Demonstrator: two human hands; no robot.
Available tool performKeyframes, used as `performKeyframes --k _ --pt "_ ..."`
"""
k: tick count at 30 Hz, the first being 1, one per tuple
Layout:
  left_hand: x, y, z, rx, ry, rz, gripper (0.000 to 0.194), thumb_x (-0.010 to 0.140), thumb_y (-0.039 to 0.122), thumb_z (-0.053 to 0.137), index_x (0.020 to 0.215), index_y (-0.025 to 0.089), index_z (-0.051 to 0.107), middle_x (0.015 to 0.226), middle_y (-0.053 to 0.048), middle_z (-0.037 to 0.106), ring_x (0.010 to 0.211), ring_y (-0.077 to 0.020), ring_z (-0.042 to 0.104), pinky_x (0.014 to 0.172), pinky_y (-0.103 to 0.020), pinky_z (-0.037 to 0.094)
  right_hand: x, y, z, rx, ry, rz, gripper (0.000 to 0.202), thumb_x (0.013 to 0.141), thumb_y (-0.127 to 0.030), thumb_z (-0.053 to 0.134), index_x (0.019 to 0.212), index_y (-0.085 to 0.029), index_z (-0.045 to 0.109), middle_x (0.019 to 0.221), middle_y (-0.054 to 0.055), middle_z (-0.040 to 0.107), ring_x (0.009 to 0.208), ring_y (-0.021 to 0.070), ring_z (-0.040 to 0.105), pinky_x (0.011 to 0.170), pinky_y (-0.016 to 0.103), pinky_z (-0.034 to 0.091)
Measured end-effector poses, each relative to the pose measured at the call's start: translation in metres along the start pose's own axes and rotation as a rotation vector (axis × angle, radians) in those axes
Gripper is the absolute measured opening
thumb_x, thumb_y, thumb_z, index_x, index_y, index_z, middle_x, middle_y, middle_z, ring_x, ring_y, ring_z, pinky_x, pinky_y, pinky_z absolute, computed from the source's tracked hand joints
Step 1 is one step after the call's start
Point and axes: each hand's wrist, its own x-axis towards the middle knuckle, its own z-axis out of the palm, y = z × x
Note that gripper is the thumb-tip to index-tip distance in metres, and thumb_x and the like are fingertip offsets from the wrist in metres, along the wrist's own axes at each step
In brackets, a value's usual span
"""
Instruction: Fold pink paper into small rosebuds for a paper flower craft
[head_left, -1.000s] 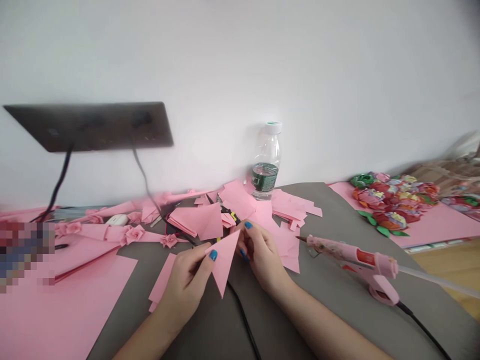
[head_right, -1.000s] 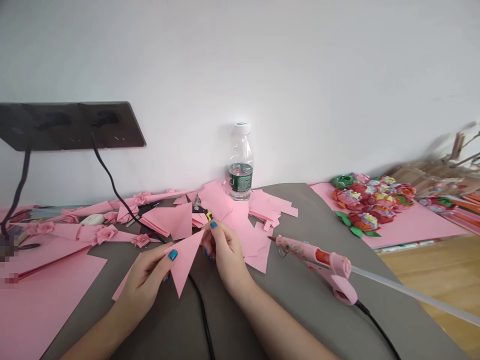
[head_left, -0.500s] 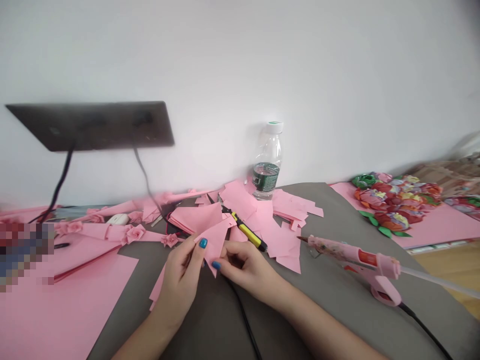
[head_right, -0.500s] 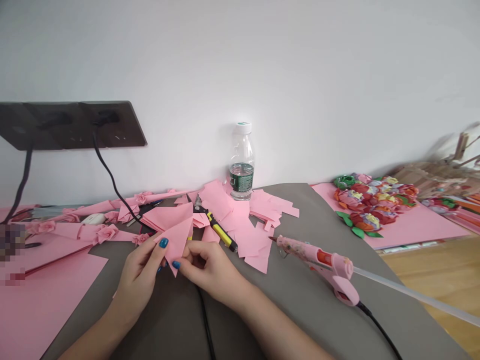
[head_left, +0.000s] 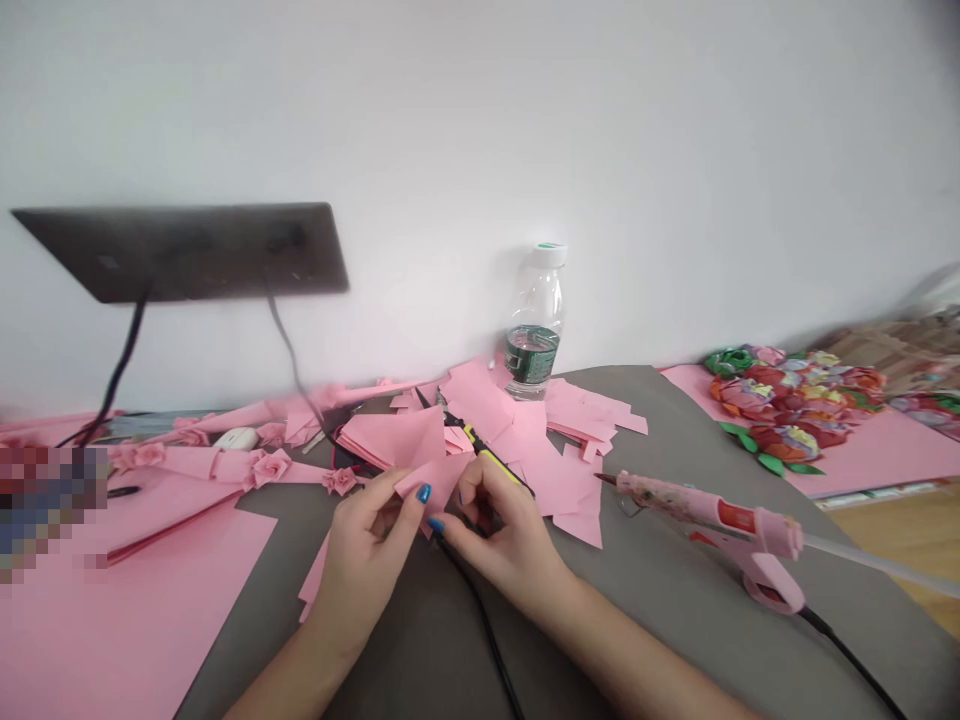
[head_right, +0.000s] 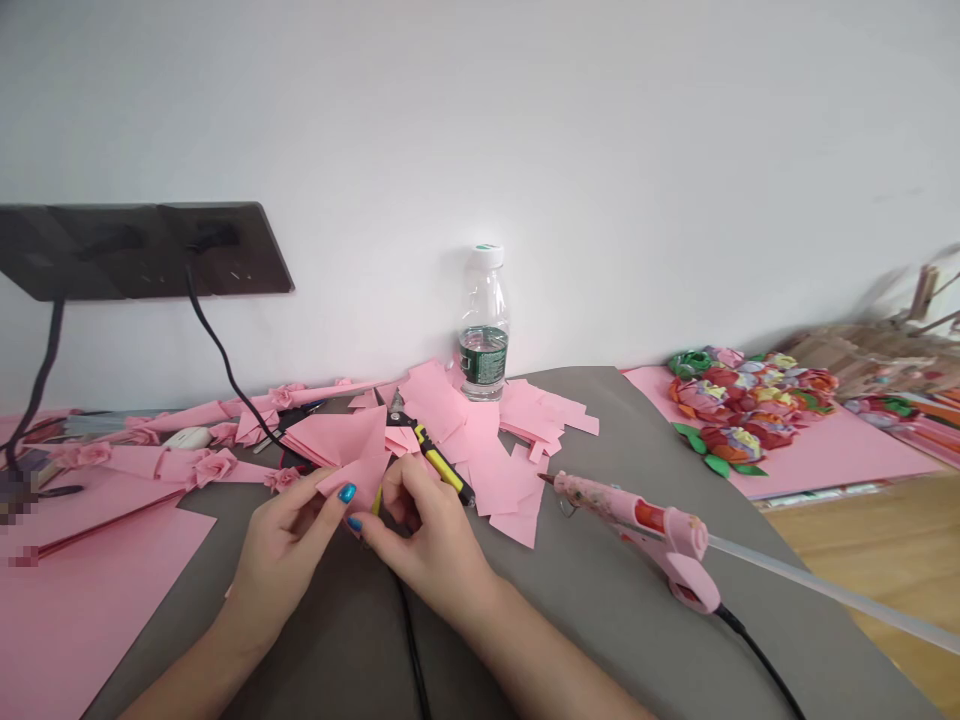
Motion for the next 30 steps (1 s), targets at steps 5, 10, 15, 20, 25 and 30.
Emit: performKeyframes --k 5,10,15,20,25,30 --pt "-0.001 -0.001 -0.001 0.061 0.062 0.006 0.026 0.088 0.033 0.059 0.088 0.015 0.078 0.067 -0.001 0.068 0.058 -0.0156 0.058 0.051 -0.021 0.045 0.000 0.000 -0.002 -0.125 0.141 -0.085 0.025 0.087 -0.013 0.053 0.075 -0.024 0.035 0.067 -0.006 0.035 0.055 0.0113 0.030 0.049 0.024 0.027" --pt "-0.006 0.000 -0.004 0.043 -0.037 0.086 0.035 0.096 0.035 0.050 0.099 0.017 0.080 0.067 -0.002 0.070 0.059 -0.0171 0.063 0.061 -0.024 0.053 -0.001 -0.002 -0.002 -0.162 0.021 -0.119 0.026 0.082 -0.018 0.067 0.079 -0.023 0.042 0.073 -0.004 0.044 0.062 0.0127 0.038 0.055 0.024 0.033" --pt "-0.009 -0.003 -0.006 -0.037 -0.176 0.195 0.038 0.100 0.034 0.044 0.120 0.022 0.074 0.118 -0.010 0.076 0.112 -0.0250 0.068 0.100 -0.035 0.052 -0.002 -0.002 0.000 -0.118 0.028 -0.062 0.040 0.076 -0.026 0.078 0.079 -0.024 0.037 0.074 -0.005 0.043 0.063 0.0123 0.037 0.055 0.024 0.032" --pt "-0.005 -0.005 -0.005 -0.014 -0.154 0.170 0.034 0.097 0.031 0.051 0.122 0.023 0.073 0.126 -0.011 0.073 0.118 -0.0270 0.066 0.098 -0.037 0.055 -0.001 -0.005 0.000 -0.020 -0.022 -0.045 0.031 0.078 -0.021 0.072 0.086 -0.024 0.042 0.078 -0.004 0.047 0.065 0.0124 0.041 0.055 0.023 0.035" --pt "-0.003 -0.006 -0.004 -0.108 -0.131 0.145 0.032 0.093 0.032 0.059 0.120 0.023 0.074 0.126 -0.010 0.073 0.115 -0.0282 0.069 0.094 -0.035 0.058 -0.001 0.002 0.000 0.007 -0.049 -0.031 0.028 0.080 -0.027 0.074 0.088 -0.024 0.047 0.079 -0.003 0.049 0.064 0.0127 0.041 0.056 0.024 0.036" --pt "-0.003 -0.003 -0.005 -0.128 -0.117 0.119 0.030 0.094 0.027 0.056 0.118 0.025 0.076 0.123 -0.008 0.075 0.111 -0.0242 0.071 0.092 -0.030 0.058 -0.001 0.007 -0.001 0.050 -0.045 0.011 0.029 0.079 -0.030 0.076 0.089 -0.023 0.049 0.076 -0.004 0.048 0.062 0.0123 0.040 0.055 0.024 0.035"
